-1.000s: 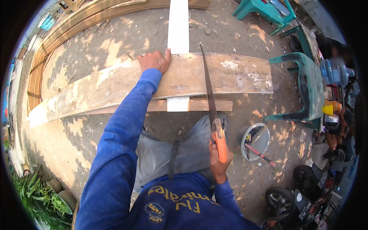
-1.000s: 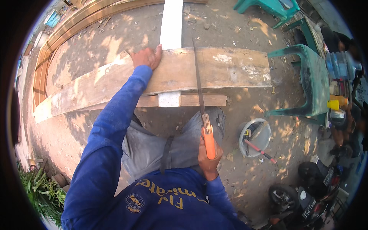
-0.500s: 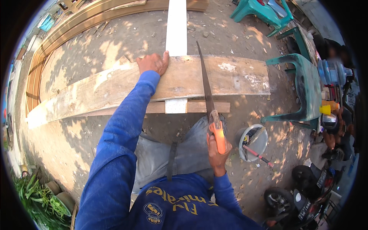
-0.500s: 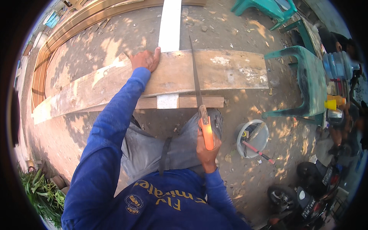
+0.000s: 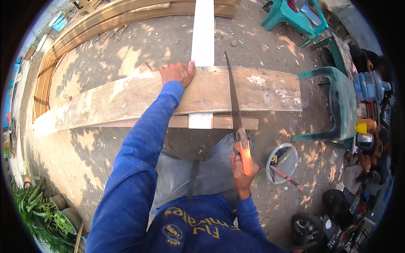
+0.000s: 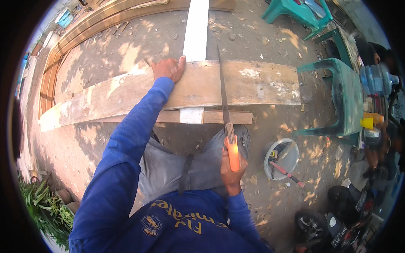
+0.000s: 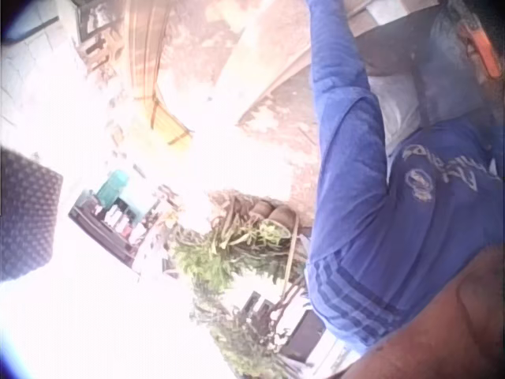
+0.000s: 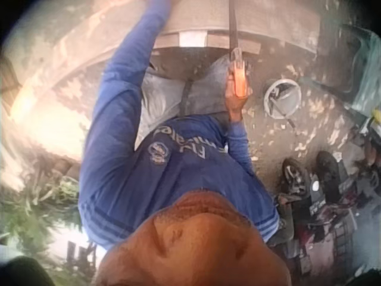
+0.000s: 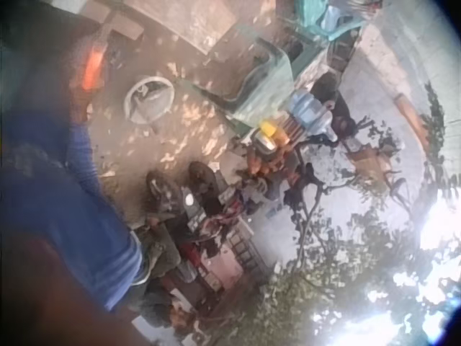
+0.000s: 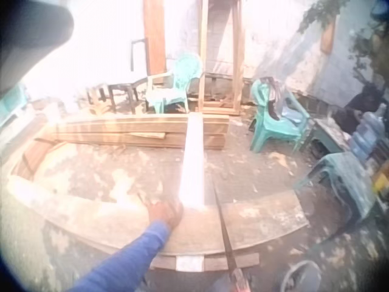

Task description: The person measures and marks a wooden plank using a tape measure and a pen, and then saws the plank along the marked line with a hand saw.

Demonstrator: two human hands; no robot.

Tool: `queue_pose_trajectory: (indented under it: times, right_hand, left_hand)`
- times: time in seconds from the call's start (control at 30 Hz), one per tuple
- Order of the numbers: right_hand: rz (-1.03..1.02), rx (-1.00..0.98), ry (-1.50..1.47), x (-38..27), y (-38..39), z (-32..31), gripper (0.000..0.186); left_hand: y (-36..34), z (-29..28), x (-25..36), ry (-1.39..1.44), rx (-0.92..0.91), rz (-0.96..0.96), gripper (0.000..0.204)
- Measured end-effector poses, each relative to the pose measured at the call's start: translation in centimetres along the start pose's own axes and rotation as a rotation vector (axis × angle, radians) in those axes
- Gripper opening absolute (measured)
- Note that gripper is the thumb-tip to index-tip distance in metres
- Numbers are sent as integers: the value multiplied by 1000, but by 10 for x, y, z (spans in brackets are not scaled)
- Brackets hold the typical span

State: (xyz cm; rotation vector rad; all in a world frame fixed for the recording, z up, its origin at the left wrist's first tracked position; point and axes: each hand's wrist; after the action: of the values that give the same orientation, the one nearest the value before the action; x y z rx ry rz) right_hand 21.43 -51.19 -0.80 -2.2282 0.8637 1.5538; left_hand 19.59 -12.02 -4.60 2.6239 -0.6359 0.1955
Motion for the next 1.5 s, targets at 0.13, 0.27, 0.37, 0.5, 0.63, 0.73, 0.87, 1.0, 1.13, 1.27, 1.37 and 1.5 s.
queue_pose_trajectory:
  times: [0.13, 0.27, 0.37, 0.5, 0.63, 0.73, 0.87, 1.0, 1.13, 1.27, 1.37, 1.5]
  right_hand:
    - [50, -19, -79, -2, 114, -21, 36]
    - [-3, 19, -27, 13, 31, -4, 33]
    - [27, -8, -153, 3, -76, 9, 16]
    - [22, 0, -348, -2, -45, 18, 19]
    - [-61, -9, 120, 27, 93, -15, 38]
    - [40, 71, -132, 8, 74, -3, 32]
    - [67, -18, -400, -6, -77, 11, 18]
    - [48, -32, -205, -9, -78, 17, 18]
    - [109, 9, -228, 12, 78, -12, 35]
    - [101, 42, -265, 23, 71, -8, 39]
    - [-37, -43, -209, 10, -42, 5, 20]
    - [39, -5, -327, -17, -79, 26, 17]
  left_hand:
    - [9, -4, -9, -2, -38, -36, 76]
    - [4, -3, -6, -4, 73, -26, 77]
    - [6, 3, -3, 31, 42, 40, 68]
    - [8, 3, -12, 122, 46, 33, 71]
    - [11, 6, -15, 109, 102, 59, 68]
    - [15, 4, -11, 102, 83, 64, 67]
    - [9, 10, -10, 137, 136, 93, 65]
    - [13, 4, -12, 136, 16, 75, 64]
    - [8, 5, -14, 129, 49, 85, 65]
    - [9, 2, -10, 100, 70, 58, 66]
    - [9, -2, -3, 77, 34, 59, 66]
    - [7, 9, -17, 36, 67, 10, 71]
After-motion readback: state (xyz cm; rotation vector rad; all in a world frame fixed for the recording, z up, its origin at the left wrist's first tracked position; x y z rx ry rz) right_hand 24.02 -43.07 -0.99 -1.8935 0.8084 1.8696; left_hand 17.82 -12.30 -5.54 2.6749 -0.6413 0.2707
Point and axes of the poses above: each hand's wrist, its own y-axis away from the middle knuckle, its own z-axis out of the palm, x = y × z, and after that the axes turned 15 degrees about -x, right-handed
